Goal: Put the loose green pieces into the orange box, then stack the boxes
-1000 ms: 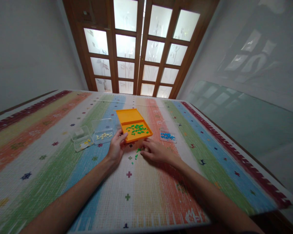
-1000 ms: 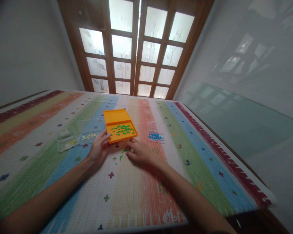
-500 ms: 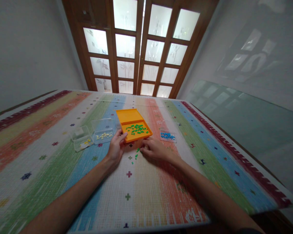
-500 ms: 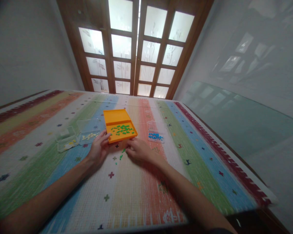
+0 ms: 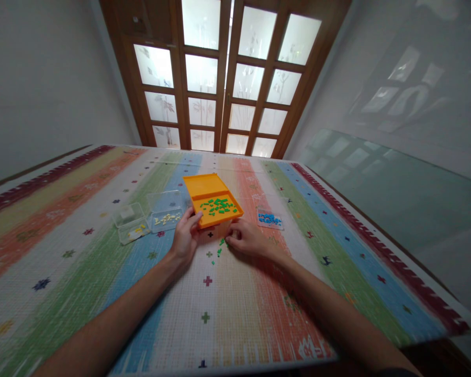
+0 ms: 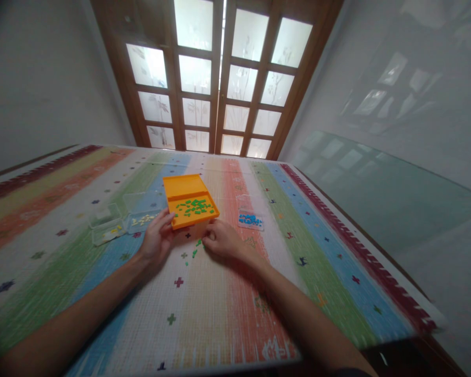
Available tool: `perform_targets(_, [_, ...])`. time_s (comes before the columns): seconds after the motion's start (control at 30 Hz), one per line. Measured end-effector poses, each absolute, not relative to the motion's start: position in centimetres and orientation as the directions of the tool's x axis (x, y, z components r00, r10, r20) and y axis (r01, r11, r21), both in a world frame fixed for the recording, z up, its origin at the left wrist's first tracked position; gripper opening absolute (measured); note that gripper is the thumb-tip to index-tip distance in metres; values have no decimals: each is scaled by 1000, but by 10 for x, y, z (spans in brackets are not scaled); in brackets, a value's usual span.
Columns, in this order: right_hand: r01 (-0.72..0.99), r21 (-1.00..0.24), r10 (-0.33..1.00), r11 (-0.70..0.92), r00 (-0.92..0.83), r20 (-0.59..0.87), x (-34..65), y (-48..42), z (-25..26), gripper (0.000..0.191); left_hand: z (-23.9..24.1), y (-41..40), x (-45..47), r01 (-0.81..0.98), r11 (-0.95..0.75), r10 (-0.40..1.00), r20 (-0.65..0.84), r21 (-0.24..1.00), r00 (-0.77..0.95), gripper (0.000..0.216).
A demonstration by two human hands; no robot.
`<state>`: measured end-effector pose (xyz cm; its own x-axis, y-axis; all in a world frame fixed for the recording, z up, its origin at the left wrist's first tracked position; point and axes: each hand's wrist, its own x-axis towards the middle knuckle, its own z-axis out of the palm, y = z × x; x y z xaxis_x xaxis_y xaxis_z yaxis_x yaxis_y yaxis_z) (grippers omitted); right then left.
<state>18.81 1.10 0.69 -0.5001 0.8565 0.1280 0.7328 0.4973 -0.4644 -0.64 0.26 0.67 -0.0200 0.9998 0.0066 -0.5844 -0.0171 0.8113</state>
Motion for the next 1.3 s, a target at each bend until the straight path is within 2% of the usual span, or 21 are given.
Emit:
perform_targets(0.27, [710, -375, 795, 596, -589, 147, 183, 7, 1, 17, 6, 3, -5, -588, -22, 999, 0, 808, -36, 27])
perform_targets(0.67, [739, -311, 797, 598, -590, 129, 178, 12, 1, 22, 6, 5, -6, -587, -28, 999, 6, 809, -39, 25])
perform_targets(0.8, [745, -319, 802, 586, -591, 92, 176, 19, 2, 23, 8, 4, -6, -605, -19, 999, -7, 796, -40, 26])
perform_targets(1.03, [729, -434, 825, 529, -562, 61, 174, 25, 7, 18, 6, 5, -7, -601, -18, 999, -10, 799, -44, 26])
perform_targets(1.3, [761, -433, 855, 484, -516, 49, 176, 26, 7, 17, 6, 5, -6, -605, -21, 999, -8, 796, -45, 24])
